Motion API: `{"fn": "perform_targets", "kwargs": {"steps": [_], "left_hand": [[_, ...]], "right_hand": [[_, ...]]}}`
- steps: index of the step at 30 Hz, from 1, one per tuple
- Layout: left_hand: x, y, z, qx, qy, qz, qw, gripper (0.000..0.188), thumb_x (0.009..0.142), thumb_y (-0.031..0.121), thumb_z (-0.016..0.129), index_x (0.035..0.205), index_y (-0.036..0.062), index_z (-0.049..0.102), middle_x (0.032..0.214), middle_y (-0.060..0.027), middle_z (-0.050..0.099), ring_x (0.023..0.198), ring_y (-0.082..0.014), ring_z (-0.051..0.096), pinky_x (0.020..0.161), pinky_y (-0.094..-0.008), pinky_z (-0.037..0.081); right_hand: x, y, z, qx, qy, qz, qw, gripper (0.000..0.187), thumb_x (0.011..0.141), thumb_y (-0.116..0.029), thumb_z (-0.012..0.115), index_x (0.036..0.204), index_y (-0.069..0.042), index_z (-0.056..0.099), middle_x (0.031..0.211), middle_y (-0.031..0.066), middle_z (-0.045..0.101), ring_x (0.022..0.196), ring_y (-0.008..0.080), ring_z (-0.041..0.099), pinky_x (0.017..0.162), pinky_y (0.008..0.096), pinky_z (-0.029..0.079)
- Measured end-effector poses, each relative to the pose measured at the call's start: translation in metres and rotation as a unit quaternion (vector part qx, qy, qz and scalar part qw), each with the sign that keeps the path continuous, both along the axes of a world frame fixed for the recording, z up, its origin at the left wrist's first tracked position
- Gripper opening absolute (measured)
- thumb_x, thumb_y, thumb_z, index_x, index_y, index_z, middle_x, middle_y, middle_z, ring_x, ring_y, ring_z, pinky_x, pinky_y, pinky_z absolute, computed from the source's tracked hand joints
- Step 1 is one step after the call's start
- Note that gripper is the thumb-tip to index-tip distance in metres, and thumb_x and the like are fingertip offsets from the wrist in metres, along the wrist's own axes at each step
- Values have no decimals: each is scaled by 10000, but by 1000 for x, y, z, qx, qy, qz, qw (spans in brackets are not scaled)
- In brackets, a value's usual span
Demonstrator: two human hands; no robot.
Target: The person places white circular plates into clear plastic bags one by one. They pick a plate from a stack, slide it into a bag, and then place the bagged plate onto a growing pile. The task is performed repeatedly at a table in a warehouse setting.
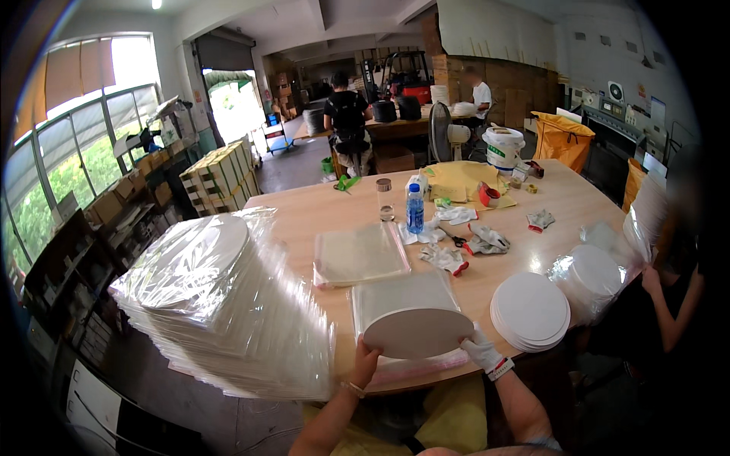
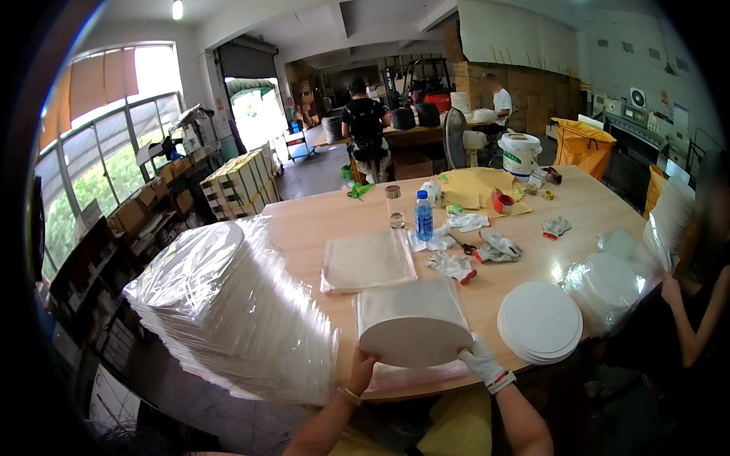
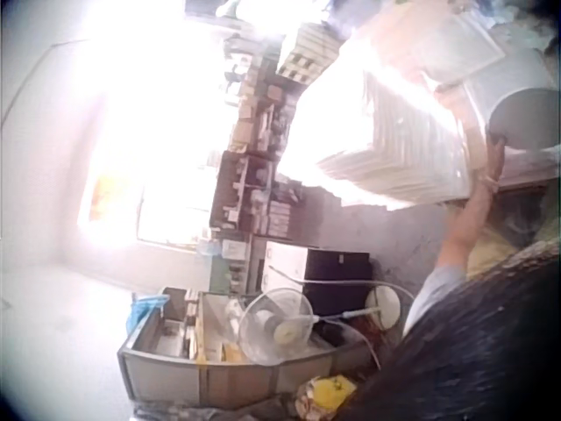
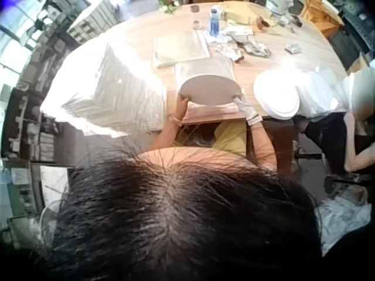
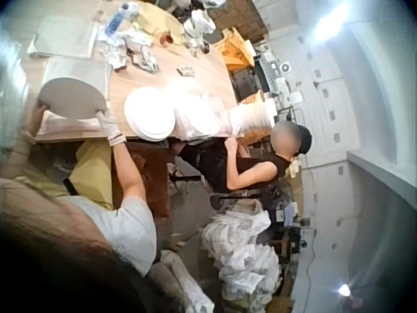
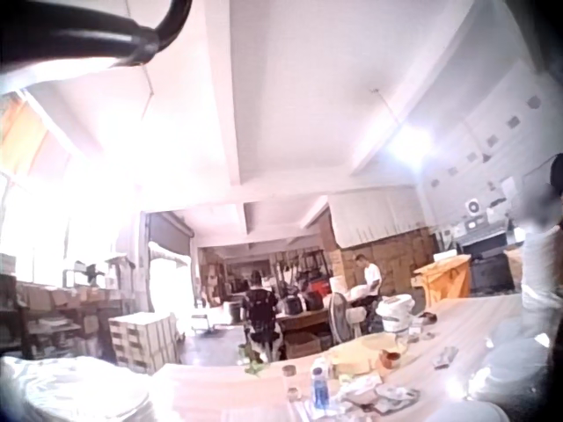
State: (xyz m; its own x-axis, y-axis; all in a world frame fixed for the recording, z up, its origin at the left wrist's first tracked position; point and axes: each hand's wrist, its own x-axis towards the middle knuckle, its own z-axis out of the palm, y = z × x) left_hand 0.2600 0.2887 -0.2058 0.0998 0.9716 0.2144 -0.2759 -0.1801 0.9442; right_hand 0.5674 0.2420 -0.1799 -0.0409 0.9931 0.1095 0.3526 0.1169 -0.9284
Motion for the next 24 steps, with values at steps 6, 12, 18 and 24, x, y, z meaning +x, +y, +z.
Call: {"fn": "perform_targets", "kwargs": {"steps": [6, 12, 18, 24], "left_hand": [[-7, 6, -9, -39, 31, -25, 998, 427, 736, -43, 549, 1140, 2, 418, 1094, -106, 528, 1051, -189, 497, 901, -289, 400], [20, -1, 11, 193, 426, 45, 883, 511, 709, 26, 574, 1199, 30, 428, 1059, -151, 533, 962, -299, 541, 837, -388, 459], [46, 14, -6, 207, 725, -38, 656, 191, 792, 195, 522, 893, 48, 590, 911, -141, 584, 815, -300, 584, 733, -462, 471], [22, 33, -23, 258, 647, -62, 715, 227, 796, 253, 550, 895, 61, 621, 1007, -103, 583, 964, -290, 547, 796, -428, 445]], "right_hand": [[2, -23, 38, 63, -86, -10, 994, 165, 824, -89, 528, 971, -16, 541, 777, 128, 614, 727, 202, 621, 635, 335, 490], [47, -89, 3, 69, 55, -158, 983, 170, 857, -87, 499, 988, 14, 539, 726, 83, 605, 607, 208, 609, 566, 320, 515], [34, -183, 30, -152, 347, -139, 915, 297, 894, -138, 457, 1154, 4, 476, 717, 46, 591, 450, 77, 496, 378, 203, 408], [-9, -166, 10, -256, 392, -85, 879, 315, 869, -218, 486, 1101, -5, 495, 679, 32, 570, 429, 100, 473, 372, 230, 388]]}}
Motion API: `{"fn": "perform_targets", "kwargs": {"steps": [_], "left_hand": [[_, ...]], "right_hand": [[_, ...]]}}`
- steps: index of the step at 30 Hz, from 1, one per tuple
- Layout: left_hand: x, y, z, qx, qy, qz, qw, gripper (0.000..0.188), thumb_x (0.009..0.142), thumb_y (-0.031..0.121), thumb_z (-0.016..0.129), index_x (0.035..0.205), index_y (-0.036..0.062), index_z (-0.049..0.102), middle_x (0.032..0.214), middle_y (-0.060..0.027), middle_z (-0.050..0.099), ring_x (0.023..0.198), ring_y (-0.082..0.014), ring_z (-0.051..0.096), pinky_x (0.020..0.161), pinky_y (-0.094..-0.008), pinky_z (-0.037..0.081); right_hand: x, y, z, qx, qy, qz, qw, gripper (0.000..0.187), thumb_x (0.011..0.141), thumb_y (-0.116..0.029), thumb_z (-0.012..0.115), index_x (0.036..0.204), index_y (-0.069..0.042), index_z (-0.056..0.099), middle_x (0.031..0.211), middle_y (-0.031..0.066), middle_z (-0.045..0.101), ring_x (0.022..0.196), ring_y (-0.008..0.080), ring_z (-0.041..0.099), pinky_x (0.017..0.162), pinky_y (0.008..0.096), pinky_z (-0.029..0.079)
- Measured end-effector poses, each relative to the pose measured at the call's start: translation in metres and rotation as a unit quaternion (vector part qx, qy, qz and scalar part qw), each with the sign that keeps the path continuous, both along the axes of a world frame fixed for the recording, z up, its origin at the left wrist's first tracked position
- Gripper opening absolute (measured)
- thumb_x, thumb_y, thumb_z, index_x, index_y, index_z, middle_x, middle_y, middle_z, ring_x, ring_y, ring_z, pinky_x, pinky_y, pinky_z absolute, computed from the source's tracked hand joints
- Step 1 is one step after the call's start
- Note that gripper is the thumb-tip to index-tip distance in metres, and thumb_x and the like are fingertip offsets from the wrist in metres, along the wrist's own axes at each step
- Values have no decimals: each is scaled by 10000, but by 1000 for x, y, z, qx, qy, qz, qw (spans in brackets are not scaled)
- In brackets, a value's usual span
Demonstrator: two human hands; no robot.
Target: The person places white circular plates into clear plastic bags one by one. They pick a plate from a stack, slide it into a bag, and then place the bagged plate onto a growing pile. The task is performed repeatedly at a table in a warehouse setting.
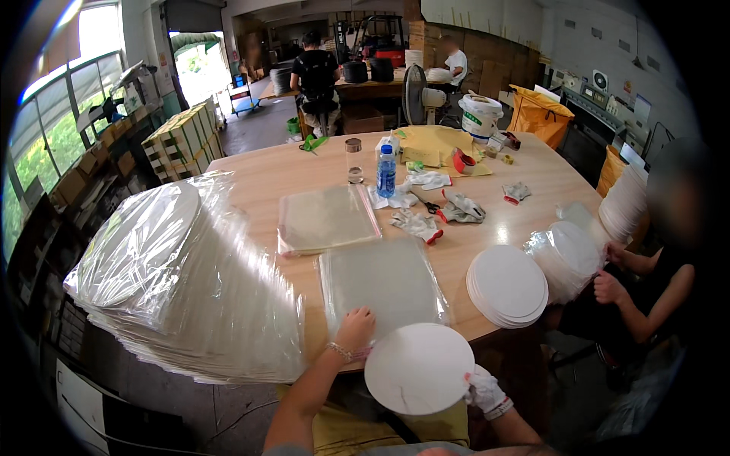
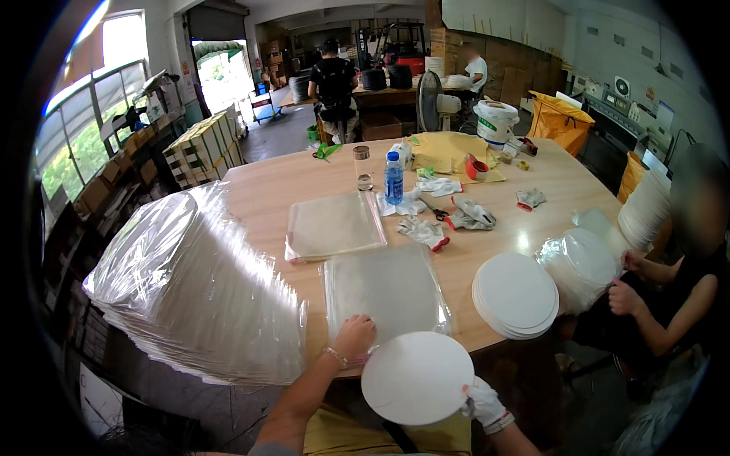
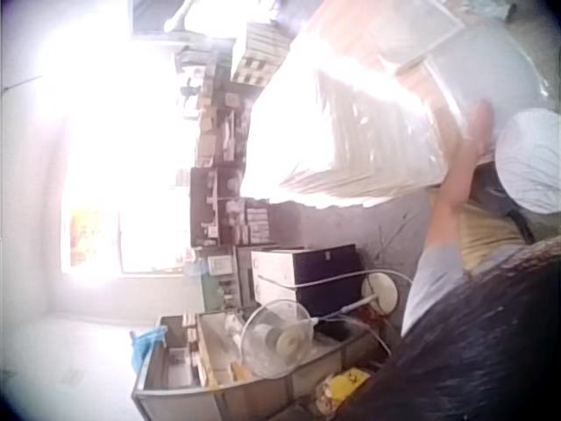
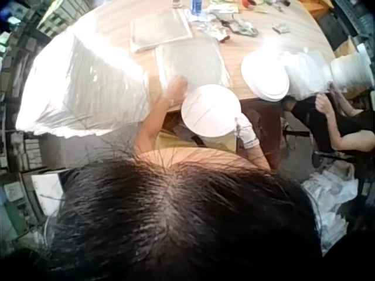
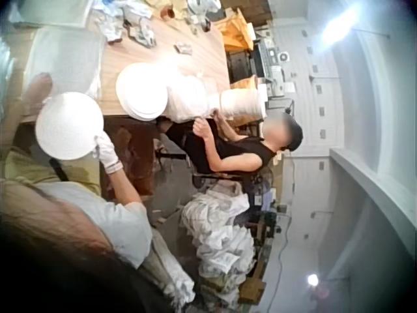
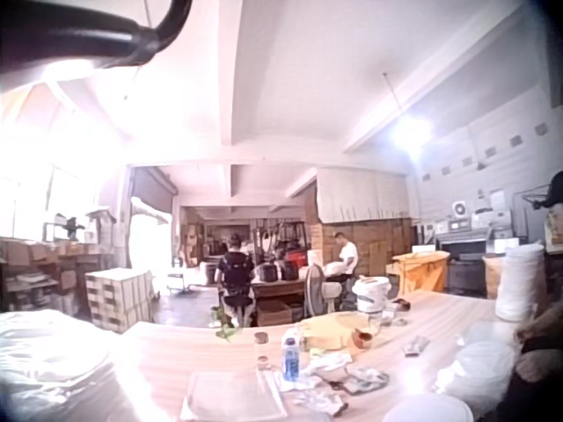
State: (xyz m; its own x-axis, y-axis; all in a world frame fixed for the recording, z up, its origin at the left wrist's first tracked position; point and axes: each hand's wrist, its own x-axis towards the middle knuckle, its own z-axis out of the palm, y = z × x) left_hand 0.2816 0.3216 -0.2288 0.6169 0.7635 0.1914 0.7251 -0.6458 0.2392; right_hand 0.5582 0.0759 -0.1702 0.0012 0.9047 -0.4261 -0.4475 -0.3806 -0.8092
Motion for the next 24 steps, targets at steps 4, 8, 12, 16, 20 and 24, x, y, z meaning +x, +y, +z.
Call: {"fn": "perform_targets", "kwargs": {"steps": [4, 8, 12, 16, 20, 24], "left_hand": [[-22, -24, 15, 243, -15, 147, 959, 175, 801, 160, 527, 948, 91, 593, 1059, -60, 566, 1051, -257, 499, 806, -440, 447], [-40, -20, 17, 129, -67, 191, 971, 216, 830, 170, 512, 1013, 80, 584, 1068, -71, 581, 1027, -256, 523, 836, -410, 443], [-41, -18, 24, -21, -104, 160, 981, 202, 842, 157, 506, 1005, 65, 581, 1001, -106, 605, 973, -273, 553, 830, -381, 449], [-37, -22, 28, -44, -171, 199, 964, 183, 836, 137, 511, 984, 54, 581, 960, -123, 613, 942, -279, 567, 823, -386, 451], [-38, -21, 19, 24, -178, 154, 972, 212, 835, 122, 511, 1019, 35, 572, 1002, -159, 588, 920, -317, 570, 811, -406, 456], [-41, -29, 27, 95, -197, 295, 930, 235, 825, 149, 533, 1020, 23, 572, 1060, -194, 553, 888, -358, 569, 780, -421, 465]], "right_hand": [[-30, 33, 9, -32, 22, -66, 997, 202, 880, -185, 446, 1050, -97, 508, 697, -9, 516, 513, 90, 454, 427, 239, 369], [-33, 36, 33, 7, 18, -65, 998, 225, 881, -208, 458, 1066, -93, 511, 693, -18, 520, 498, 69, 442, 407, 206, 343], [-3, 21, 53, 52, 48, -13, 997, 325, 857, -219, 492, 1088, 10, 493, 660, 32, 547, 421, 93, 456, 315, 217, 329], [0, 29, 59, 50, 58, 17, 997, 354, 853, -248, 493, 1095, 10, 495, 634, 37, 531, 393, 105, 434, 311, 215, 317], [-9, 67, 31, 17, 27, 0, 999, 286, 879, -232, 470, 1085, -37, 507, 696, 12, 521, 470, 95, 434, 379, 223, 348], [-26, 112, -8, 10, 63, -61, 996, 144, 899, -182, 461, 1021, -117, 500, 725, -1, 514, 530, 105, 468, 419, 234, 380]]}}
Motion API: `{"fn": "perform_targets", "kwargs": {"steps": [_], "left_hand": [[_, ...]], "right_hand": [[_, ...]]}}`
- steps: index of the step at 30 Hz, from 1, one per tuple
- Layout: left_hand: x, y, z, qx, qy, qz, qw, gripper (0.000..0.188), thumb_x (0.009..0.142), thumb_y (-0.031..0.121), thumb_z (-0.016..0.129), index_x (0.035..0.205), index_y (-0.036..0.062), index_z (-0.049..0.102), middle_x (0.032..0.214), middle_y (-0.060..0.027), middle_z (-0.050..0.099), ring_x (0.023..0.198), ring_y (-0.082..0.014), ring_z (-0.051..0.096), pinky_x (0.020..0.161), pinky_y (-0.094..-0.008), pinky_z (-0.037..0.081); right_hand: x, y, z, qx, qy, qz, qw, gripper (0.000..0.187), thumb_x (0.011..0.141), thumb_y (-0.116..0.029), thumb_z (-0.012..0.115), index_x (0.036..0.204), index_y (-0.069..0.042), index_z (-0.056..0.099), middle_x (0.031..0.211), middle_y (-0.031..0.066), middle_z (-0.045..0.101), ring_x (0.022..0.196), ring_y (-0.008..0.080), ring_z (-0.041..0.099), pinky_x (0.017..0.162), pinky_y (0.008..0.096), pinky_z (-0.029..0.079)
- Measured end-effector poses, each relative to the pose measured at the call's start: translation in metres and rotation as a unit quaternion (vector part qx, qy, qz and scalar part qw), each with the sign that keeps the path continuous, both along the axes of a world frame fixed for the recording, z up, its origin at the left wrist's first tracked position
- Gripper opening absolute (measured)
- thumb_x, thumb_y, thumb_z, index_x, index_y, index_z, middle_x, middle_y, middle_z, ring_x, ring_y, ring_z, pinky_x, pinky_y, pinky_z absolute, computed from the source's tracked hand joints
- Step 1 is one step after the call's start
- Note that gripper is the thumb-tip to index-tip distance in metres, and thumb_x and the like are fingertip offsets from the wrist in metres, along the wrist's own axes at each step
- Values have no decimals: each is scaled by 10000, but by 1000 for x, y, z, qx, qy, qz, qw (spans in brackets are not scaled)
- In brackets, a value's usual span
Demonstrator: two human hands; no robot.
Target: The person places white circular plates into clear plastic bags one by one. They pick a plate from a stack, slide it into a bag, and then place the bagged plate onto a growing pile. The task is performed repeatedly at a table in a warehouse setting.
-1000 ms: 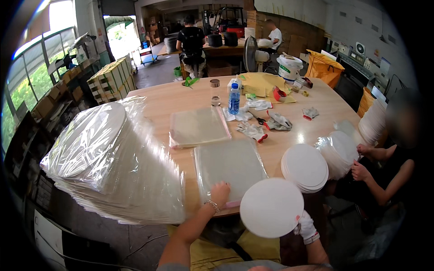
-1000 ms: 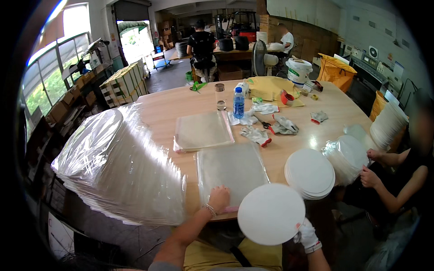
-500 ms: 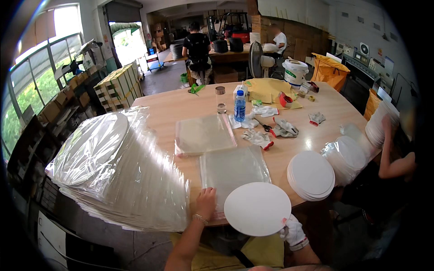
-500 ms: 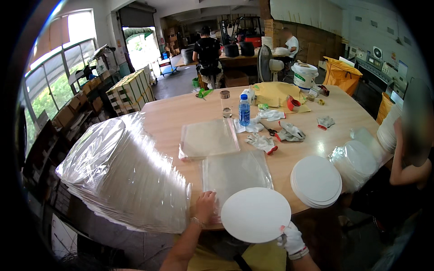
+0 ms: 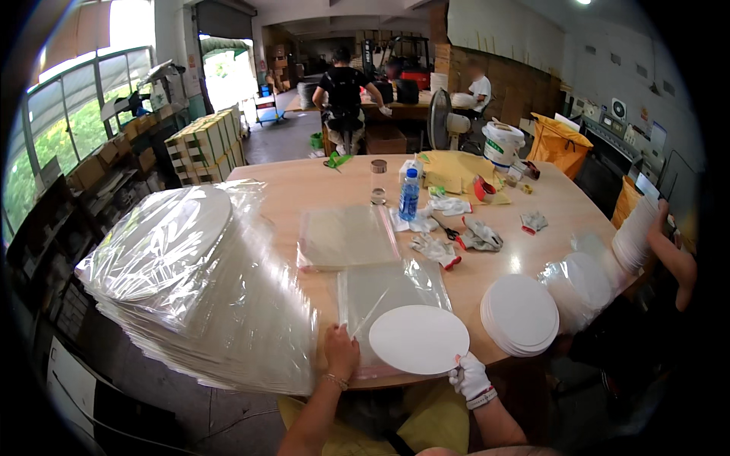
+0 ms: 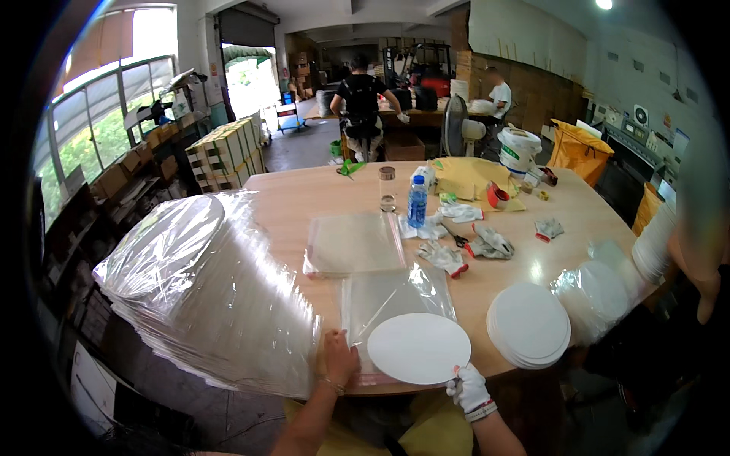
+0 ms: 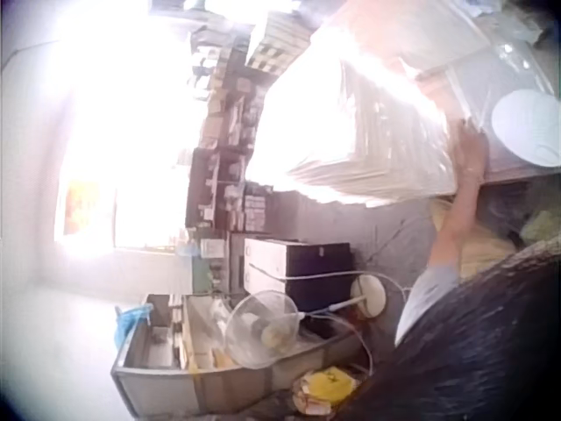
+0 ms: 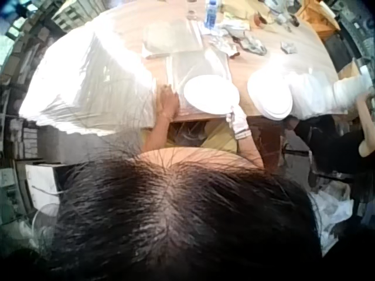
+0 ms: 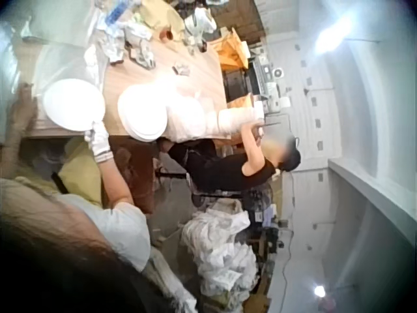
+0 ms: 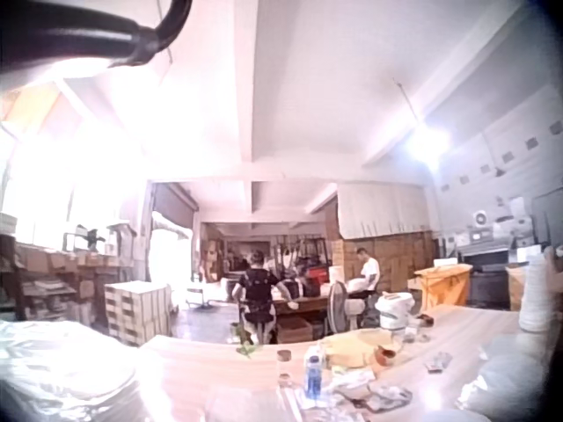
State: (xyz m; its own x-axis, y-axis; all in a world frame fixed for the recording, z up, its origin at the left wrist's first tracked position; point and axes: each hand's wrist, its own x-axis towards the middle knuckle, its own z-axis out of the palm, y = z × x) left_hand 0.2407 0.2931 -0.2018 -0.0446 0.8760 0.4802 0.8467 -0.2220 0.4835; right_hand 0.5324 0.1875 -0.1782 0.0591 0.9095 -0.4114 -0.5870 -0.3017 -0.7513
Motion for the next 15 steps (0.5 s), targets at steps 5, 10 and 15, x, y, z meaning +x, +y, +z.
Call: {"fn": "perform_targets", "kwargs": {"steps": [5, 10, 15], "left_hand": [[-11, 9, 28, -398, -158, -35, 903, 250, 869, 211, 543, 996, -2, 567, 1003, -186, 602, 794, -350, 596, 703, -385, 494], [16, 3, 26, -324, -473, -89, 815, 212, 900, 184, 500, 996, 5, 559, 1014, -113, 617, 849, -187, 599, 707, -275, 494], [85, 8, -50, 58, -624, -105, 772, 210, 881, 127, 512, 1012, -30, 560, 945, -119, 633, 840, -190, 627, 661, -285, 503]], "right_hand": [[-20, 17, -4, -27, 52, -10, 998, 56, 909, -126, 442, 964, -137, 441, 756, 26, 496, 549, 151, 504, 422, 267, 397], [-43, 30, -3, -7, 79, -120, 990, 82, 911, -73, 431, 968, -133, 432, 777, 33, 487, 537, 174, 518, 411, 295, 409], [-62, 42, -12, -25, 121, -141, 982, 44, 927, -108, 436, 963, -125, 455, 767, 31, 499, 556, 178, 530, 416, 308, 426]]}}
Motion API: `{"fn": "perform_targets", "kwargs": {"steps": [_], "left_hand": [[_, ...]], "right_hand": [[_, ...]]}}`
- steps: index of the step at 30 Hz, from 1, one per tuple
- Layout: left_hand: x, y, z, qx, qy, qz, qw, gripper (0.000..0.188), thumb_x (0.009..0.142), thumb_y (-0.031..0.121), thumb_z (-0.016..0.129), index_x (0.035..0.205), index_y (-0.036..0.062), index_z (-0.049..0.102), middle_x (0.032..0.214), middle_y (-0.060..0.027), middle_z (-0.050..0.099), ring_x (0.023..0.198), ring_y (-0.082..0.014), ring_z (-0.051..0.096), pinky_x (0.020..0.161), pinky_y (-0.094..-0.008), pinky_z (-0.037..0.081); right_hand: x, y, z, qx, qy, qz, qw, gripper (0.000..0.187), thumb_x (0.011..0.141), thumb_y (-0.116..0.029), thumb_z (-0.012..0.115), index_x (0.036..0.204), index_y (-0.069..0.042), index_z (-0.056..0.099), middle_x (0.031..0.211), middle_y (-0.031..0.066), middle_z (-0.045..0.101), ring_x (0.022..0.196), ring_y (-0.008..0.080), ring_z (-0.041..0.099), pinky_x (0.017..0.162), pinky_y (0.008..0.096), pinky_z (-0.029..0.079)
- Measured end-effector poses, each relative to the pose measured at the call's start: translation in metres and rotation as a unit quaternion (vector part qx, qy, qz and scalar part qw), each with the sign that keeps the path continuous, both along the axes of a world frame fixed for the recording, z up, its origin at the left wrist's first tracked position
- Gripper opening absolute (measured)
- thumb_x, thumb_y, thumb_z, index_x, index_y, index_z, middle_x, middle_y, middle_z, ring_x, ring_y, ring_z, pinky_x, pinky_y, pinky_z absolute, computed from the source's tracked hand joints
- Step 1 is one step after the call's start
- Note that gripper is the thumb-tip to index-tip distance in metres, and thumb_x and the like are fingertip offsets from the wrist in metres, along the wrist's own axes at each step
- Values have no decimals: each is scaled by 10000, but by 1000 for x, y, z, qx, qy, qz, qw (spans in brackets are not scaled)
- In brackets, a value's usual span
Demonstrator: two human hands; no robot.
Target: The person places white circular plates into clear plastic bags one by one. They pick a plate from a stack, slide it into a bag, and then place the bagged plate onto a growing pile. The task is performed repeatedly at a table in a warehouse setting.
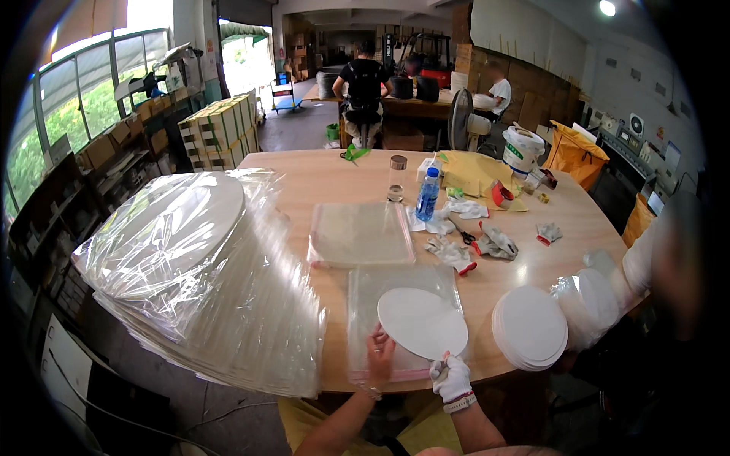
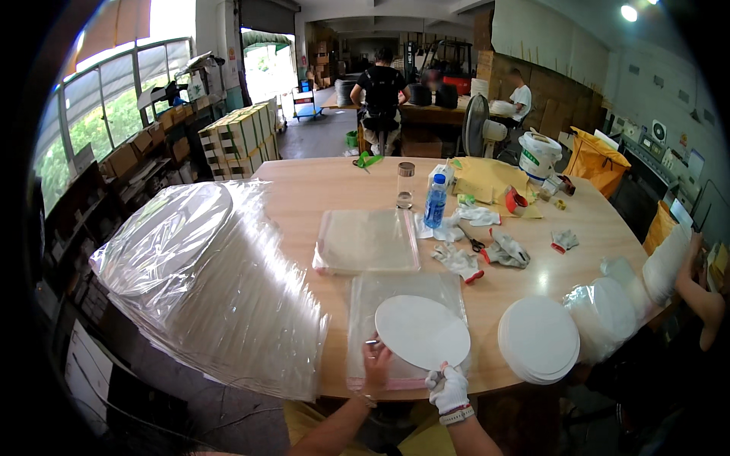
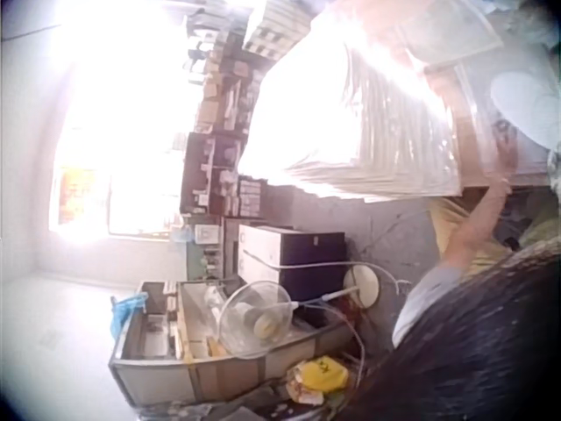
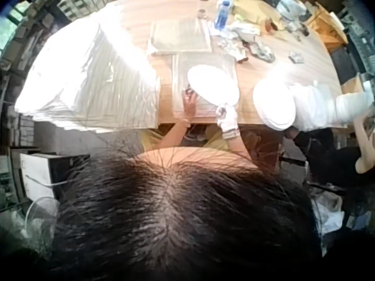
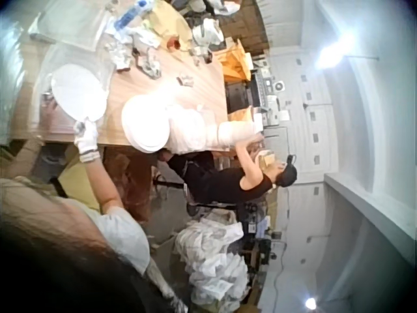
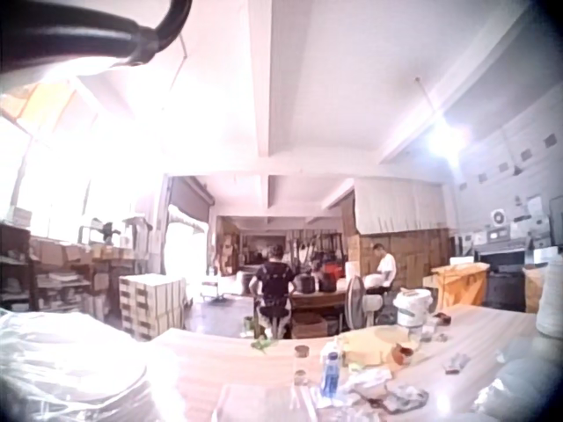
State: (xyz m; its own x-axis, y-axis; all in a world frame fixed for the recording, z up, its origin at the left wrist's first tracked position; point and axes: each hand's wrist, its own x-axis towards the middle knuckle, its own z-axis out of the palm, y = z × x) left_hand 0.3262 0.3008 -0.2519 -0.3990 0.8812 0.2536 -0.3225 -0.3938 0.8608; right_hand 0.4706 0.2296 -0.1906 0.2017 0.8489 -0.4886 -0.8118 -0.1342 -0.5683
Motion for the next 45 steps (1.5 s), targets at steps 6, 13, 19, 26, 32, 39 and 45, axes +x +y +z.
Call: {"fn": "perform_targets", "kwargs": {"steps": [6, 13, 19, 26, 32, 39, 45], "left_hand": [[28, -16, -31, -121, 292, -149, 937, 258, 877, 174, 528, 1020, -38, 561, 942, -172, 639, 915, -236, 613, 787, -322, 477], [21, -143, -71, -62, 406, -269, 871, 301, 849, 238, 542, 1054, 24, 592, 1053, -204, 597, 1027, -343, 543, 870, -404, 416], [4, -182, -106, -20, 361, -365, 858, 365, 806, 241, 558, 1103, 30, 555, 1077, -201, 582, 1049, -367, 520, 909, -431, 394], [32, -192, -98, -142, 200, -425, 871, 317, 816, 186, 563, 1083, 16, 555, 1136, -180, 571, 1031, -266, 555, 879, -379, 433], [36, -185, -122, -280, 1, -438, 854, 289, 905, 210, 537, 1121, 18, 525, 1087, -70, 582, 958, -171, 565, 816, -307, 468], [22, -181, -91, -276, -60, -447, 849, 372, 902, 217, 558, 1211, 35, 459, 1156, -88, 544, 1026, -174, 554, 851, -311, 466], [-39, -175, -45, -303, -139, -358, 872, 485, 905, 292, 534, 1288, 34, 385, 1224, -104, 499, 1081, -239, 543, 877, -367, 464]], "right_hand": [[-12, -9, 15, -20, -16, 0, 1000, 61, 918, -97, 435, 965, -129, 456, 724, 14, 490, 561, 173, 530, 435, 312, 449], [-30, -89, 5, -48, -100, 42, 993, 155, 923, -147, 430, 1077, -125, 437, 807, 55, 568, 602, 183, 573, 524, 363, 528], [-47, -145, 16, -43, -97, 21, 994, 164, 947, -149, 396, 1107, -112, 404, 893, 84, 579, 648, 208, 598, 561, 384, 536], [-24, -149, -10, -18, -54, 18, 998, 175, 898, -109, 436, 1072, -94, 430, 952, 105, 571, 789, 261, 611, 668, 451, 537], [-9, -76, -52, 20, 64, 45, 997, 100, 862, -77, 398, 896, -9, 463, 995, 209, 556, 950, 413, 572, 814, 571, 473], [-4, -61, -52, 89, 27, 98, 991, 218, 890, -102, 366, 1042, 37, 437, 1143, 257, 483, 1102, 443, 476, 903, 574, 415], [40, -100, 22, 14, -87, 358, 929, 271, 893, -170, 465, 1071, 34, 474, 1002, 191, 603, 832, 281, 629, 695, 376, 530]]}}
